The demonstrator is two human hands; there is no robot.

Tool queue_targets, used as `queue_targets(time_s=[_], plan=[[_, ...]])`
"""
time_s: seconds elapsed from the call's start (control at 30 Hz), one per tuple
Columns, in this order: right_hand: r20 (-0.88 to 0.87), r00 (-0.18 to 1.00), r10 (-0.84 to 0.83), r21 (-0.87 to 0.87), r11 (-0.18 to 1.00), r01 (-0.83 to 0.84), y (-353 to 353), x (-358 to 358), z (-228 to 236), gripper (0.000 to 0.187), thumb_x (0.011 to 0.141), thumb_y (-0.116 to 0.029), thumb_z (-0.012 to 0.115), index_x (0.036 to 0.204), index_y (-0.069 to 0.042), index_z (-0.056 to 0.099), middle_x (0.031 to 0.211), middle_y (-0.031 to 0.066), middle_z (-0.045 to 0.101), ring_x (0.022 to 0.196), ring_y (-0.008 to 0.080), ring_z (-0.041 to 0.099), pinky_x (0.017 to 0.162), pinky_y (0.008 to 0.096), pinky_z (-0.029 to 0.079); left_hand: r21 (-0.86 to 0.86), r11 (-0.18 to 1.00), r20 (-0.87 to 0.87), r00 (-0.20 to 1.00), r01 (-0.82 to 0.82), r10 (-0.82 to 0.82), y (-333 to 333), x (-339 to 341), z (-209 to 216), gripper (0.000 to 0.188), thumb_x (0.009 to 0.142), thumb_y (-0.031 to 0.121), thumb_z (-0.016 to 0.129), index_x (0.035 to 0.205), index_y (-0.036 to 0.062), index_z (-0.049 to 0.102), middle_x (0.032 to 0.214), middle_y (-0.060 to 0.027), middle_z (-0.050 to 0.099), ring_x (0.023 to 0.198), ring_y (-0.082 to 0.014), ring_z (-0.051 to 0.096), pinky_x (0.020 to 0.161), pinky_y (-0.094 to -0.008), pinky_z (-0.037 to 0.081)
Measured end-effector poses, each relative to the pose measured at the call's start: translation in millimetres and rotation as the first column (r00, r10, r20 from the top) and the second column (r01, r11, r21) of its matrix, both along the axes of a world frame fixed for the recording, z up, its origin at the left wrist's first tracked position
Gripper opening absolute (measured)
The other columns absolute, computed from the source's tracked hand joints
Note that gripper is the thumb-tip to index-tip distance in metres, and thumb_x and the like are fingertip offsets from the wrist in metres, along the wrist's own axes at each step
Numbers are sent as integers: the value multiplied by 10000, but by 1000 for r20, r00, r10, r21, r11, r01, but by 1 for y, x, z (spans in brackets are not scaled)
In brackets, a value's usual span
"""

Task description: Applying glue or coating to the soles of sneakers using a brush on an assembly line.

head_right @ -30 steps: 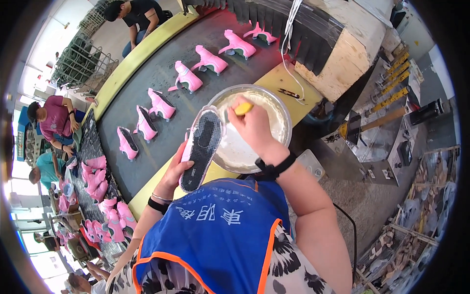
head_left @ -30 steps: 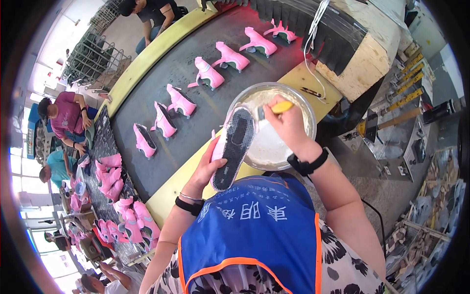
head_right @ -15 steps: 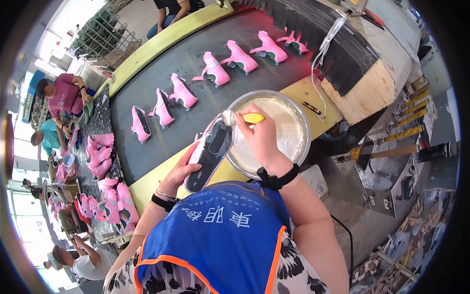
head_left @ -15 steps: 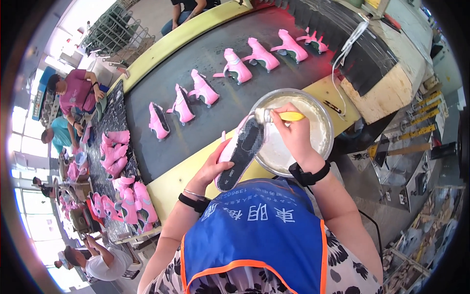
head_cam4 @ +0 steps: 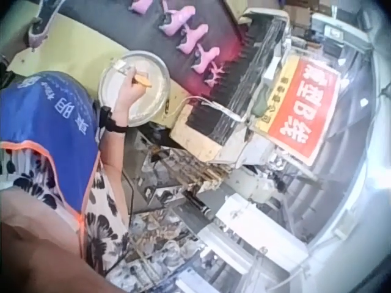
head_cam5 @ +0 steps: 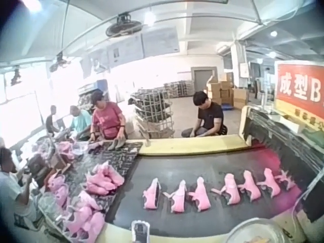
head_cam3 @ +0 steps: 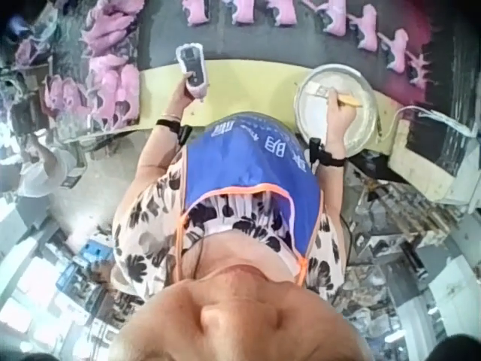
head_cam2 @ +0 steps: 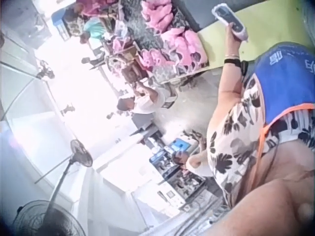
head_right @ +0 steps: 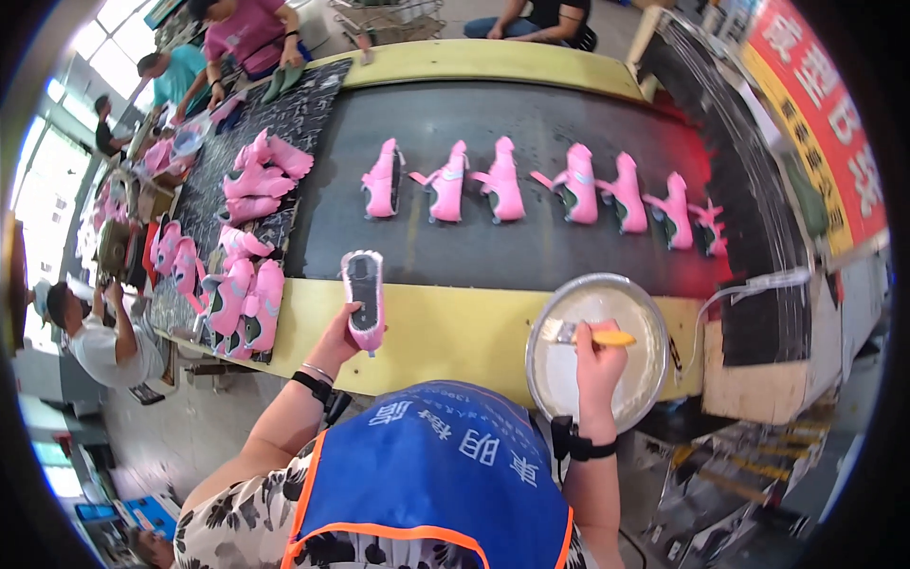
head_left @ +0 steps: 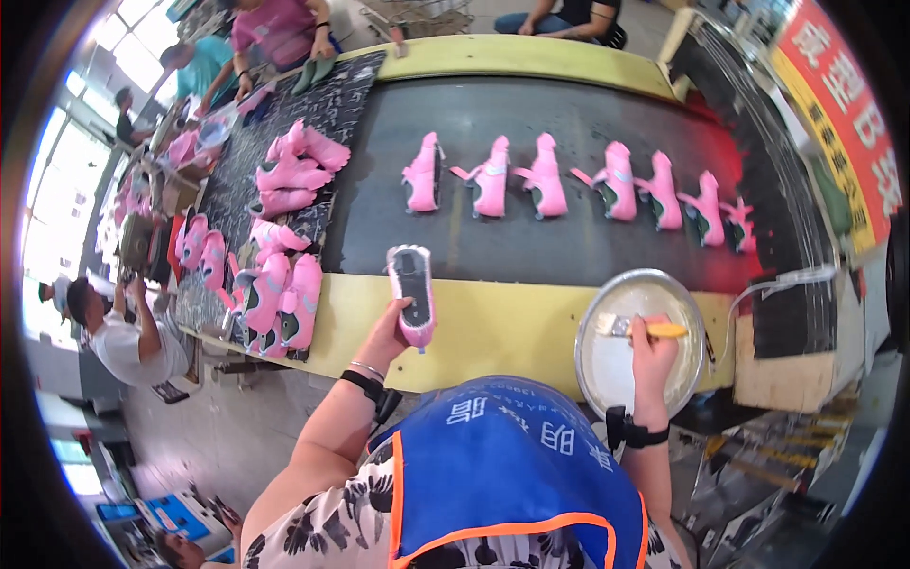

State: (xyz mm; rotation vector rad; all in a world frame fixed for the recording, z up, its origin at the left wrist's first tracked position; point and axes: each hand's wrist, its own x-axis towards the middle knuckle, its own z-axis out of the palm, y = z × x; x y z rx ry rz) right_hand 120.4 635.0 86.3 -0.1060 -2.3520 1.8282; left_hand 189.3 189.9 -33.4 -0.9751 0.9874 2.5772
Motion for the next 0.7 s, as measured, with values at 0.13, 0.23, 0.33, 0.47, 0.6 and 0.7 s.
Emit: queue_targets(time_s=[0.13, 0.23, 0.33, 0.47, 0.6, 0.7], plan=[[99, 994, -43, -15, 999, 45, -10, -5, -2, 152, 953, -34, 654, 855, -28, 538, 746, -5, 540, 672, 53, 514, 595, 215, 411, -362, 930, 5, 997, -65, 72, -87, -39, -32, 589, 826, 82, 711, 1354, 34, 454, 1179, -115, 633, 1031, -255, 673, 883, -429, 572], [115, 991, -72, 35, 997, 68, -23, -10, -3, 146, 956, -30, 649, 866, -24, 533, 759, 0, 537, 671, 55, 512, 604, 212, 412, -566, 820, -65, 996, -81, 53, -144, -102, -45, 737, 744, 29, 760, 1398, -22, 424, 1221, -141, 612, 1066, -244, 641, 900, -376, 549], [57, 992, -109, 146, 984, 100, -43, -12, -1, 144, 956, -27, 646, 868, -15, 532, 763, 1, 536, 670, 66, 512, 610, 216, 412, -785, 614, -2, 993, -77, 122, -182, -177, -54, 867, 719, 93, 801, 1474, 55, 376, 1258, -179, 590, 1132, -280, 612, 940, -393, 531], [-26, 995, -100, 357, 929, 103, -71, -11, 11, 133, 940, -26, 657, 866, -3, 549, 759, 18, 551, 672, 78, 516, 599, 227, 417, -970, 121, 216, 975, 209, 51, -212, -239, -74, 802, 778, 245, 766, 1497, 271, 413, 1363, -236, 518, 1180, -387, 597, 1018, -437, 489], [46, 992, -119, 479, 874, 83, -96, -11, 22, 129, 929, -36, 666, 861, 3, 564, 761, 38, 573, 682, 78, 532, 585, 232, 424, -946, -30, 323, 946, 322, -35, -225, -256, -99, 669, 908, 292, 658, 1516, 371, 392, 1468, -271, 401, 1238, -449, 546, 1053, -470, 461], [61, 994, -91, 504, 863, 48, -113, -17, 21, 123, 940, -50, 655, 869, 2, 570, 759, 45, 572, 691, 93, 539, 600, 249, 430, -969, 22, 245, 967, 247, -64, -221, -246, -96, 690, 894, 302, 670, 1519, 378, 387, 1494, -272, 382, 1277, -463, 510, 1067, -474, 446]])
